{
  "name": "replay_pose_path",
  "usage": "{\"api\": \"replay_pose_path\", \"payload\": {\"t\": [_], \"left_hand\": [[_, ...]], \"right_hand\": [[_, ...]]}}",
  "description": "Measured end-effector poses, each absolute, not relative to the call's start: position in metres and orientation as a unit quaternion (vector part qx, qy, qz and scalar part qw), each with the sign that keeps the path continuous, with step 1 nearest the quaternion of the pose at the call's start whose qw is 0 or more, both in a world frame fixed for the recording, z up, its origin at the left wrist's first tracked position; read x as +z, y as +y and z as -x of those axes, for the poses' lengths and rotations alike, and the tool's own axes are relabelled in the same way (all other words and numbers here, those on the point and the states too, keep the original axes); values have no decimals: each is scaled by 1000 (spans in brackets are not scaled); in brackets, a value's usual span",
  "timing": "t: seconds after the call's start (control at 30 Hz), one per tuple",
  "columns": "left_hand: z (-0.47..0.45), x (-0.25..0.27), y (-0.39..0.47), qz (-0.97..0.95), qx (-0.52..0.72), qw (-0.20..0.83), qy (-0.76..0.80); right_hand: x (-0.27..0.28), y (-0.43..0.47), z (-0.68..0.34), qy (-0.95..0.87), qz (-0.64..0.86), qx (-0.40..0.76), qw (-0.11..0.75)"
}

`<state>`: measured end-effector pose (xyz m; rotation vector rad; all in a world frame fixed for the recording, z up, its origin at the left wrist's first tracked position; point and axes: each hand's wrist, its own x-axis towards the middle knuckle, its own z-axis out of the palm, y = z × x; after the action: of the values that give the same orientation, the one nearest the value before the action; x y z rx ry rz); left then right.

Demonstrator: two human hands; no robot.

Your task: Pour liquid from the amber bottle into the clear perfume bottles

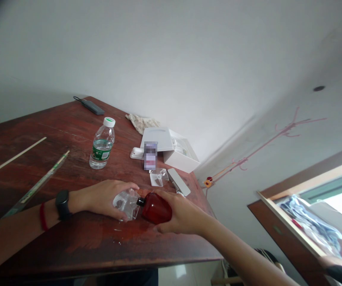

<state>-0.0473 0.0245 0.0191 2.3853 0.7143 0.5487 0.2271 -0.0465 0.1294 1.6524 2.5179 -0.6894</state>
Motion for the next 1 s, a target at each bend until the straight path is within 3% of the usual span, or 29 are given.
{"api": "replay_pose_path", "payload": {"t": [1.0], "left_hand": [[47,21,23,-894,204,289,275]], "right_hand": [[133,-47,-223,803,-553,-217,43]]}}
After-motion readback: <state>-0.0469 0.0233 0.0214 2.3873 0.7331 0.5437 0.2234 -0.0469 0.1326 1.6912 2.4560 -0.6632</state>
